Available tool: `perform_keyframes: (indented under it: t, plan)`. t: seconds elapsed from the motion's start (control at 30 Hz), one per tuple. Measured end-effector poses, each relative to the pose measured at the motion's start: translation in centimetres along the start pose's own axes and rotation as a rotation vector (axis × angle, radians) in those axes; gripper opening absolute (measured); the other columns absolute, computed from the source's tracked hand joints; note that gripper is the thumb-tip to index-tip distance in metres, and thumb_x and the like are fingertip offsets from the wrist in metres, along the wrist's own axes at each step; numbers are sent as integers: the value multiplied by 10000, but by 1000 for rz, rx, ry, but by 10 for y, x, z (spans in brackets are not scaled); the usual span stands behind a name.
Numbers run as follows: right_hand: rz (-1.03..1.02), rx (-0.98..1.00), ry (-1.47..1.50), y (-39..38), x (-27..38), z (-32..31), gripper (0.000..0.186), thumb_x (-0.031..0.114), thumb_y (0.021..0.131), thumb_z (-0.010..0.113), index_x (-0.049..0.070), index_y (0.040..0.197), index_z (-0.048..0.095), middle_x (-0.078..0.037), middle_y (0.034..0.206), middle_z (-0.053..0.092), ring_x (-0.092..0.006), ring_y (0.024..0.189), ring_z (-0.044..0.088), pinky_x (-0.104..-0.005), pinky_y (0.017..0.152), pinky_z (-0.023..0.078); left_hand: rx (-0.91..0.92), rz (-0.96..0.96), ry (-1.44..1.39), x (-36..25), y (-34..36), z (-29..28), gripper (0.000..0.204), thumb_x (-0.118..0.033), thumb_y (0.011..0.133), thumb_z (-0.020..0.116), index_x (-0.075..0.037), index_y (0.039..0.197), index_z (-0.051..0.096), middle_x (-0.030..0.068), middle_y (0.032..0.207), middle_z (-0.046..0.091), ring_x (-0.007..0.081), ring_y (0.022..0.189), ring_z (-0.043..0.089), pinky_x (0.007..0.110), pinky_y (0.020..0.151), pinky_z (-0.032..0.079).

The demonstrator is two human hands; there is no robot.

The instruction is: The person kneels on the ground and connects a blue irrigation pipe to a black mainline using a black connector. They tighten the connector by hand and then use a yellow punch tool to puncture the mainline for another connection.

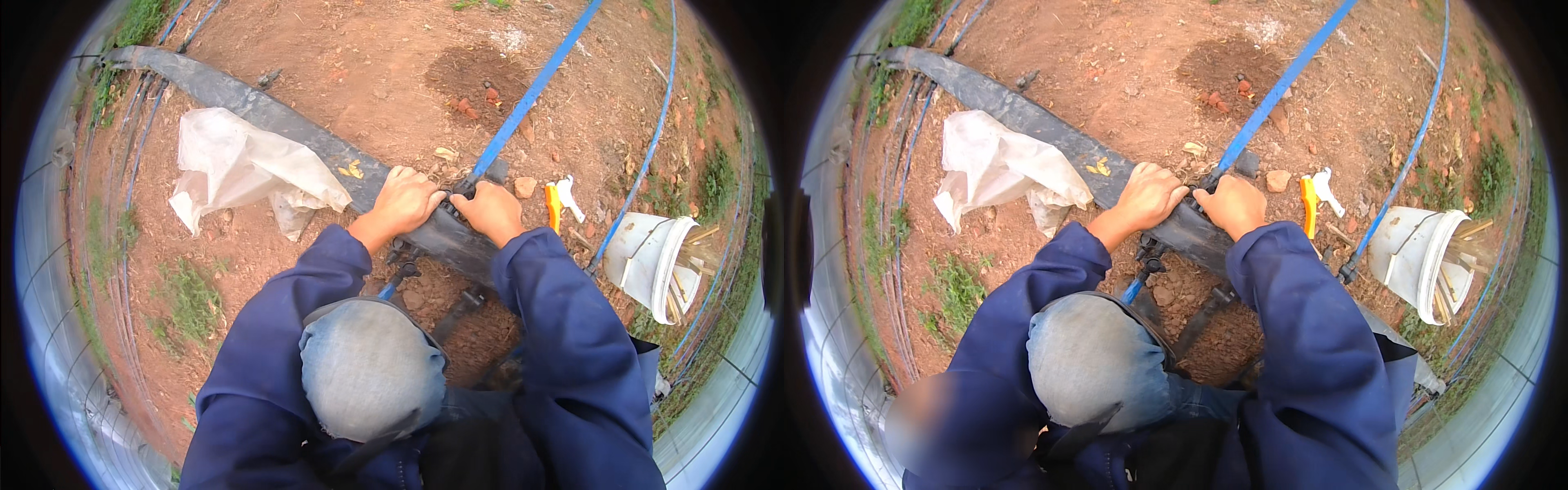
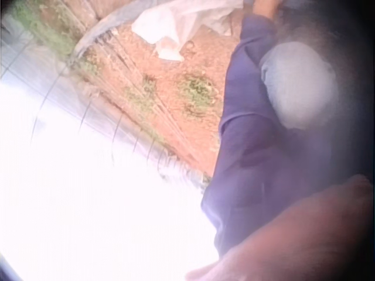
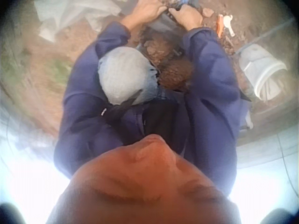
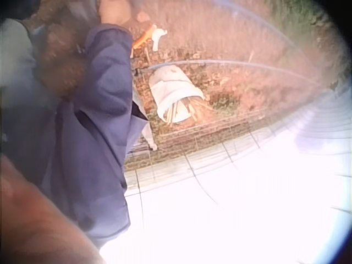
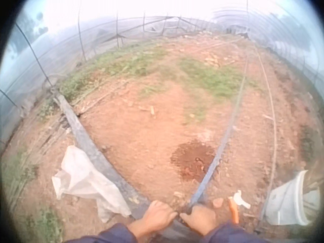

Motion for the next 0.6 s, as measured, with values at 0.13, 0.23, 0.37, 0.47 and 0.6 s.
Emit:
perform_keyframes:
  t: [0.13, 0.23, 0.37, 0.47, 0.6]
  plan:
    - [-172, -60, -181, -4, 9, -4, 531, 497, 849, 695, -10, 1003, 719, -208, 957, 736, -367, 944, 709, -466, 824, 541, 410, 35, 20, 12, 17, 3, 487, -545, 965, 534, -112, 1023, 749, 121, 1029, 714, 345, 1054, 631, 468, 931, 442]
    - [-193, 79, 46, -4, -12, -2, 578, 533, 858, 697, -12, 1049, 715, -220, 1043, 725, -349, 1000, 701, -441, 863, 534, 575, 49, -5, 13, 26, -1, 633, -673, 888, 578, -84, 1057, 735, 169, 1034, 719, 383, 1036, 654, 494, 888, 487]
    - [-10, 494, 610, -24, -61, 14, 733, 650, 914, 597, -12, 1217, 688, -220, 1233, 676, -333, 1128, 654, -423, 962, 491, 524, 105, 37, 6, 29, -10, 638, -678, 842, 631, -68, 1006, 719, 193, 921, 708, 410, 926, 669, 511, 788, 514]
    - [-69, 530, 412, -35, -61, 31, 798, 714, 920, 516, 23, 1287, 671, -219, 1278, 664, -355, 1162, 641, -436, 993, 474, 469, 148, 63, 0, 31, -17, 614, -672, 801, 675, -67, 909, 691, 166, 866, 700, 411, 886, 670, 511, 747, 515]
    - [-126, 385, 192, -33, -53, 29, 724, 721, 889, 540, 65, 1129, 729, -226, 1044, 716, -371, 1026, 681, -471, 886, 516, 432, 151, 114, -5, 33, -27, 569, -639, 772, 713, -74, 828, 682, 143, 829, 697, 386, 839, 676, 487, 710, 520]
Point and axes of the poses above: each hand's wrist, its own y-axis towards the middle knuckle, its own z-axis out of the palm, x = y × z, the point moved 6 cm from there along y, towards the middle knuckle
